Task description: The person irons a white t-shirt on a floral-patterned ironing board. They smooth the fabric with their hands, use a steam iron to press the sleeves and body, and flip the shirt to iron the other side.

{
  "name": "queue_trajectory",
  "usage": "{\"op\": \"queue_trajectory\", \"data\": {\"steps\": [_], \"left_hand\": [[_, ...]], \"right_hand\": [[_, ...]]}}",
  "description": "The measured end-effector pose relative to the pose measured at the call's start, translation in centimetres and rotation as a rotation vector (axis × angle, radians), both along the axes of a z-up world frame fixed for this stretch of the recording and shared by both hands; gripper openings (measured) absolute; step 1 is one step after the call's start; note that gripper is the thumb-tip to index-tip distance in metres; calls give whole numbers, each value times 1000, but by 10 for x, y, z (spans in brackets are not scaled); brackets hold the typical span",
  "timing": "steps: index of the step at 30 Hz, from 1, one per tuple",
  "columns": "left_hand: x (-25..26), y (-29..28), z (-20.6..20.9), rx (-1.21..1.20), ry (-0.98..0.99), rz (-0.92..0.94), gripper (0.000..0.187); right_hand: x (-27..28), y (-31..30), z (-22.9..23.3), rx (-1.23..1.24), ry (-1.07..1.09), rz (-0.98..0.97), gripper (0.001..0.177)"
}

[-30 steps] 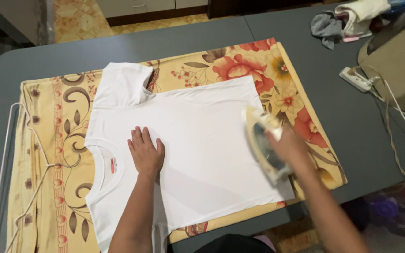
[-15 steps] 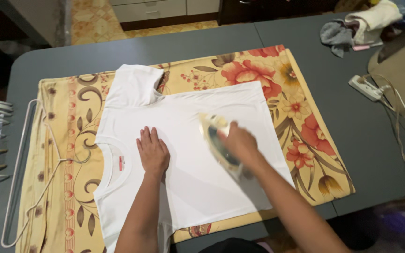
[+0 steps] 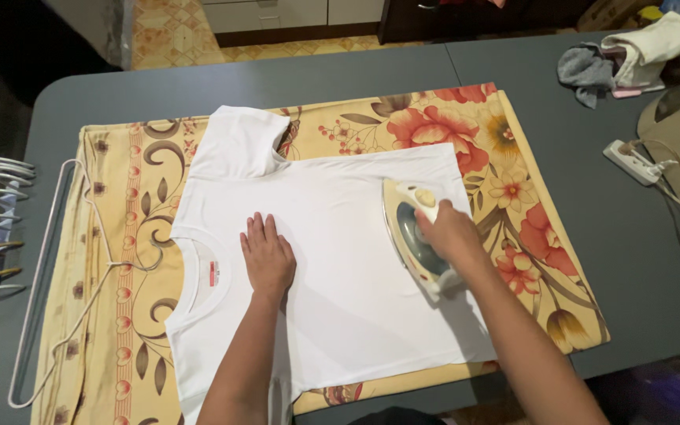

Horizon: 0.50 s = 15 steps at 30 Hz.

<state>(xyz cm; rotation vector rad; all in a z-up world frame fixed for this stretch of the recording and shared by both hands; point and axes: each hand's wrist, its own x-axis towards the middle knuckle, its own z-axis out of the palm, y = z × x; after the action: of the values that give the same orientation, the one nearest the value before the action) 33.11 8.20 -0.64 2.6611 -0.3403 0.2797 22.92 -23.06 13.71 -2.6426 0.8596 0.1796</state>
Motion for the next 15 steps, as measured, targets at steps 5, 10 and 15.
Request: {"op": "queue_trajectory", "data": {"steps": [5, 10, 15], "left_hand": [[0, 0, 3, 2, -11, -11, 53], [0, 0, 2, -3, 3, -3, 54], [-1, -2, 4, -9, -4, -1, 53]], "right_hand": [[-26, 12, 9, 25, 74, 78, 66], [-65, 39, 11, 63, 162, 90, 62], [-15, 30, 11, 35, 34, 79, 63]]}}
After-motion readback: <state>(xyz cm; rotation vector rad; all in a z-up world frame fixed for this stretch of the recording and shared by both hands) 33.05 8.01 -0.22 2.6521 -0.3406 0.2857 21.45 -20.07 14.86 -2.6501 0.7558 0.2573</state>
